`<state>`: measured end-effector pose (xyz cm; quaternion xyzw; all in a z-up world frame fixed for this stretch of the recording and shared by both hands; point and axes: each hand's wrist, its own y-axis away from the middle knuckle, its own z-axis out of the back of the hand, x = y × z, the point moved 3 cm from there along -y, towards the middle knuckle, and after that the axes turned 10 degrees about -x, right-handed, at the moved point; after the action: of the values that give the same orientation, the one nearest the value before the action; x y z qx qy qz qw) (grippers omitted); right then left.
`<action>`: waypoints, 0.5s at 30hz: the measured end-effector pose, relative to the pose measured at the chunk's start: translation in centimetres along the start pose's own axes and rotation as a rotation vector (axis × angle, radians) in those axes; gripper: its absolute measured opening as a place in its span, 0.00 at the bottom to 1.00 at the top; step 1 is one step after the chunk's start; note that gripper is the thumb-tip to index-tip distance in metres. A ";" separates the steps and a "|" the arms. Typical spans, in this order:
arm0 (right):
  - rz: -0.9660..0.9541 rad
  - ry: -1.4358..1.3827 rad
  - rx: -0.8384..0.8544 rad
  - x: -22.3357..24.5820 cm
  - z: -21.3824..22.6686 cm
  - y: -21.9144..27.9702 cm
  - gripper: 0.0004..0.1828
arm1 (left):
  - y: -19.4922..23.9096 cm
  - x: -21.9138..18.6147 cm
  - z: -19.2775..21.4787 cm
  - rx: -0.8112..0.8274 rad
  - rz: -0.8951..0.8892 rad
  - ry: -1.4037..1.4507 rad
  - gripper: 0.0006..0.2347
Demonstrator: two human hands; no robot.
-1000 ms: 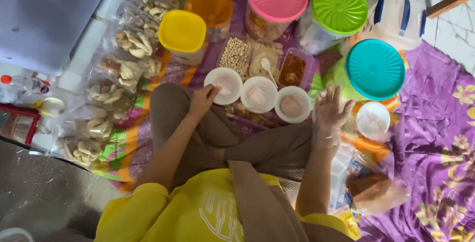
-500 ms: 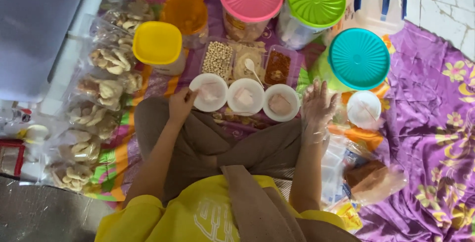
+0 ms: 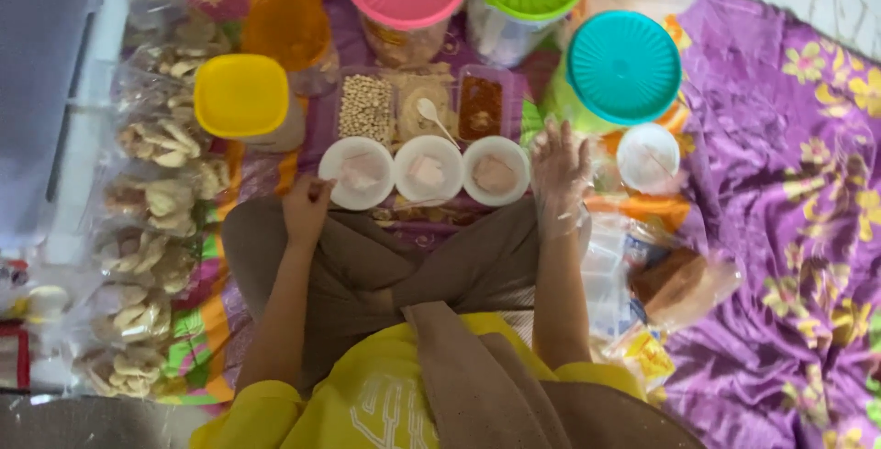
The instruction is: The person sits on a mat and packs small portions of snacks into clear plastic bags. They open a bag, scoop items from bowls and containers, place them inside, and set the filled bag aside. The process repeats with multiple bags.
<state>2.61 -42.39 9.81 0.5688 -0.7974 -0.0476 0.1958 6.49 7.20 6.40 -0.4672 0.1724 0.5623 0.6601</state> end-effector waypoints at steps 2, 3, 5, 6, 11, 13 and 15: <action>-0.041 0.011 0.051 0.3 0.8 -0.3 0.28 | 0.6 0.7 -0.3 0.008 0.020 -0.055 0.08; -0.015 0.007 0.043 0.0 0.8 -0.2 0.28 | 0.5 0.7 -0.3 0.029 0.008 -0.041 0.08; 0.033 -0.005 0.096 -0.3 1.0 -0.2 0.28 | 0.2 0.6 -0.2 -0.043 -0.055 -0.069 0.07; 0.060 -0.008 0.084 -0.1 1.9 -0.5 0.28 | 0.5 1.5 -0.2 -0.019 -0.064 -0.054 0.07; 0.134 0.127 -0.064 4.5 4.4 2.2 0.35 | 0.8 3.9 0.1 -0.014 -0.099 -0.058 0.08; 0.212 0.197 -0.172 6.9 3.7 5.1 0.40 | 0.2 2.2 0.0 -0.029 -0.194 -0.086 0.06; 0.271 0.267 -0.284 9.7 3.4 8.3 0.44 | -0.1 0.9 0.4 -0.053 -0.280 -0.123 0.19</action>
<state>-8.71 -48.99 11.63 0.4247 -0.8188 -0.0569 0.3820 6.78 8.03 5.99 -0.4688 0.0500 0.4964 0.7289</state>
